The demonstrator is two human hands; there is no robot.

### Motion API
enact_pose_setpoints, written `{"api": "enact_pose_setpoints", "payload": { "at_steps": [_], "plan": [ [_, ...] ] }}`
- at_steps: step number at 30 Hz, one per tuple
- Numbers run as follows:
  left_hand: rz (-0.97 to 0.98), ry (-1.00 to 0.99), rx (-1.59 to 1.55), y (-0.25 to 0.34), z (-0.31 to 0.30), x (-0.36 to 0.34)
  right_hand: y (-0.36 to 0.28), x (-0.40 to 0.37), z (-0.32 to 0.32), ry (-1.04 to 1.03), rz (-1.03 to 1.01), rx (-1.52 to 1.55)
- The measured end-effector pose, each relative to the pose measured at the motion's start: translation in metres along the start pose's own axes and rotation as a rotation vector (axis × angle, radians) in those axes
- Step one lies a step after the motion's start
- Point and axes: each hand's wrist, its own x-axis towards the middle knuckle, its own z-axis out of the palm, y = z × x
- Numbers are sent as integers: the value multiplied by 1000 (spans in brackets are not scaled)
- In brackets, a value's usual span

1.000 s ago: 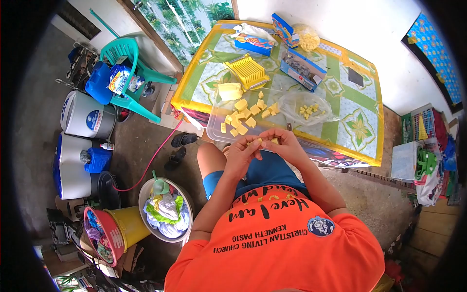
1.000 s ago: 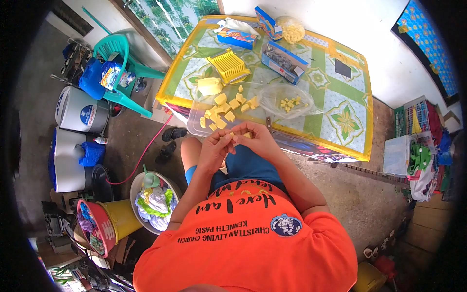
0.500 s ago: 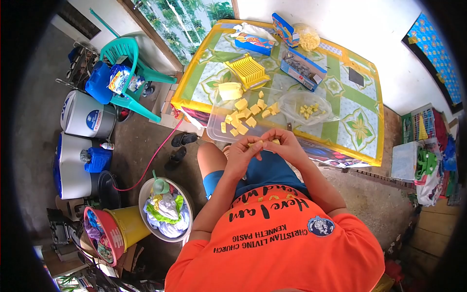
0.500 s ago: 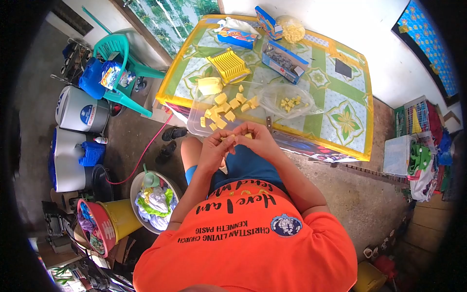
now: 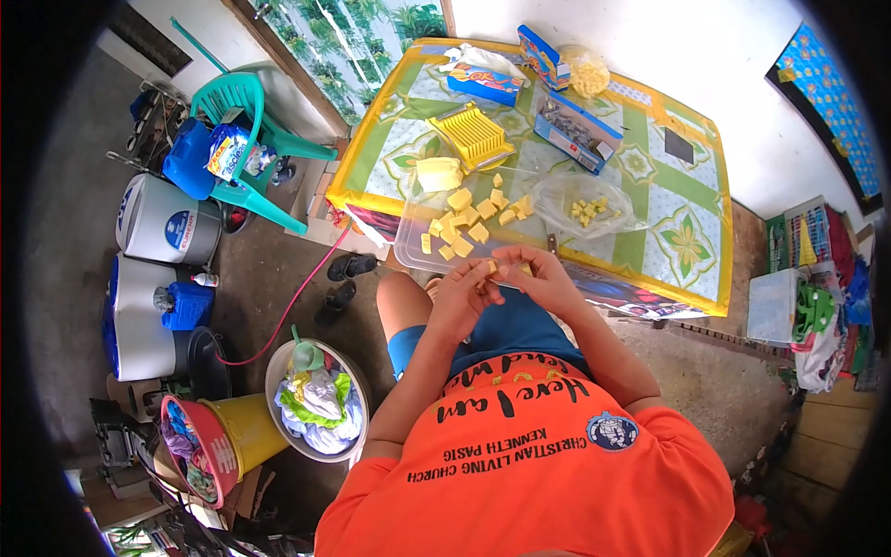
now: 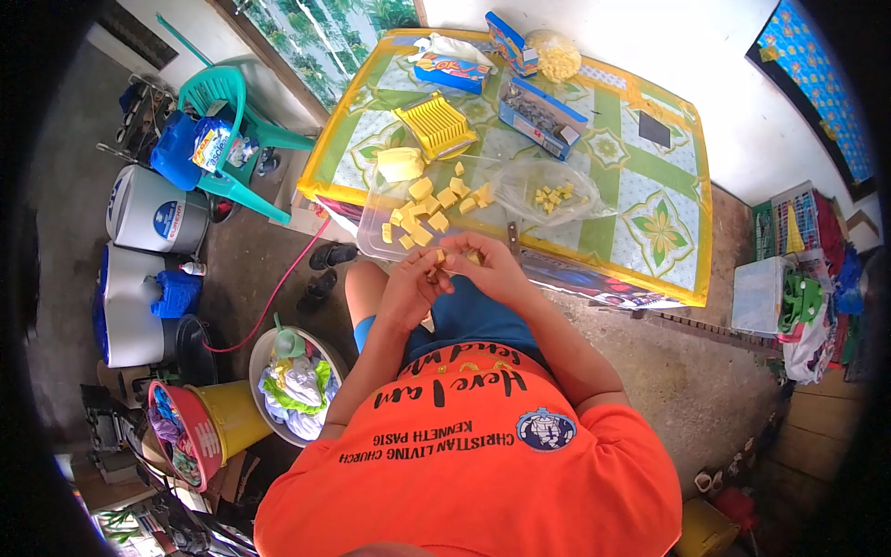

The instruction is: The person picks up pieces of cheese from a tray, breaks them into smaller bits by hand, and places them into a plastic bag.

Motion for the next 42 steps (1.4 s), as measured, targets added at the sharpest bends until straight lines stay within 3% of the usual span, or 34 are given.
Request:
{"api": "enact_pose_setpoints", "payload": {
  "at_steps": [4, 7, 10, 13, 22, 25, 28, 34, 42],
  "plan": [
    [-80, 39, -123, 1, 2, 1, 18, 6, -9, 110, -162, -241],
    [-133, 93, -219, 5, 9, 1, 10, 1, -9, 80, -135, -260],
    [-119, 69, -299, -1, 6, 5, 17, -1, -6, 56, -275, -395],
    [-128, -42, -286, -2, 8, 8, 1, -9, 2, 56, -218, -667],
    [-155, -22, -303, -13, 18, 24, -5, -15, -5, 199, -291, -704],
    [-166, -121, -284, -14, 30, 39, 3, -18, -16, 296, -373, -688],
    [-196, -69, -226, -21, 55, 63, 1, -21, -36, 396, -293, -774],
    [-146, -160, -60, -42, 100, 122, -3, -13, -83, 606, -287, -811],
    [-128, -74, 111, -60, 119, 175, -9, 7, -130, 679, -131, -755]
  ]
}}
